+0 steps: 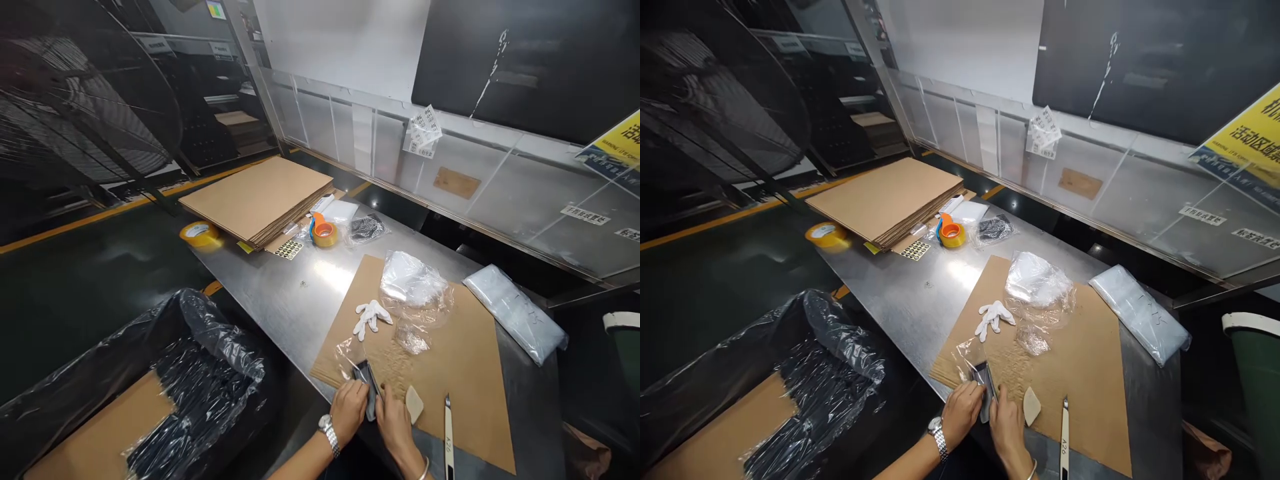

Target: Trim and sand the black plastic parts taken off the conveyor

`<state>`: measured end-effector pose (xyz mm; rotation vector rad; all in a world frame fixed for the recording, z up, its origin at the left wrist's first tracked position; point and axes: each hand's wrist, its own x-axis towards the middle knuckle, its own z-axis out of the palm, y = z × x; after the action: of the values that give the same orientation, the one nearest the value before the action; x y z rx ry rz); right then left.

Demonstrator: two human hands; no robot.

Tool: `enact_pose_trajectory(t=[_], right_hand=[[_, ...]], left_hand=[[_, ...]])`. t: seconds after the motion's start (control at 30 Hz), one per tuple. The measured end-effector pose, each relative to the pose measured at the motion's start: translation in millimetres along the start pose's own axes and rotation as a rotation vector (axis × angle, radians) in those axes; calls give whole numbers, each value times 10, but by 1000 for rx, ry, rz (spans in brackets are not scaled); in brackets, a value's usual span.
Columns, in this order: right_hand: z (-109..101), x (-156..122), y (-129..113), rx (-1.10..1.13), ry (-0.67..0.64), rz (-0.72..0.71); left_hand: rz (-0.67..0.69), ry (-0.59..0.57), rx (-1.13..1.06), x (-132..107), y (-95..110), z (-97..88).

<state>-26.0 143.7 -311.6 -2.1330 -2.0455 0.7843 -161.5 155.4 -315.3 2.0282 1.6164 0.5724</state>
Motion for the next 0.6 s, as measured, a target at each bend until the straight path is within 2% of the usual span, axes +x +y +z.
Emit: enact_pose_trajectory(t=[0.13, 0.23, 0.33, 0.4, 0.5, 0.6], right_hand=[[-180, -5, -98, -39, 31, 29], [-355, -47, -213, -80, 12, -16], [-584, -76, -319, -103, -9, -88], [-749, -94, -407, -114, -35, -157], [-955, -155, -634, -104, -111, -318], [-1032, -270, -969, 114, -205, -543]], left_hand=[[17, -9, -69, -70, 182, -211], [18, -12, -173, -128, 368, -393], [-91, 36, -311, -177, 458, -627], [-209, 79, -434, -230, 419, -804], [-375, 117, -689, -372, 246, -1036], [-554, 263, -960, -555, 30, -1166]])
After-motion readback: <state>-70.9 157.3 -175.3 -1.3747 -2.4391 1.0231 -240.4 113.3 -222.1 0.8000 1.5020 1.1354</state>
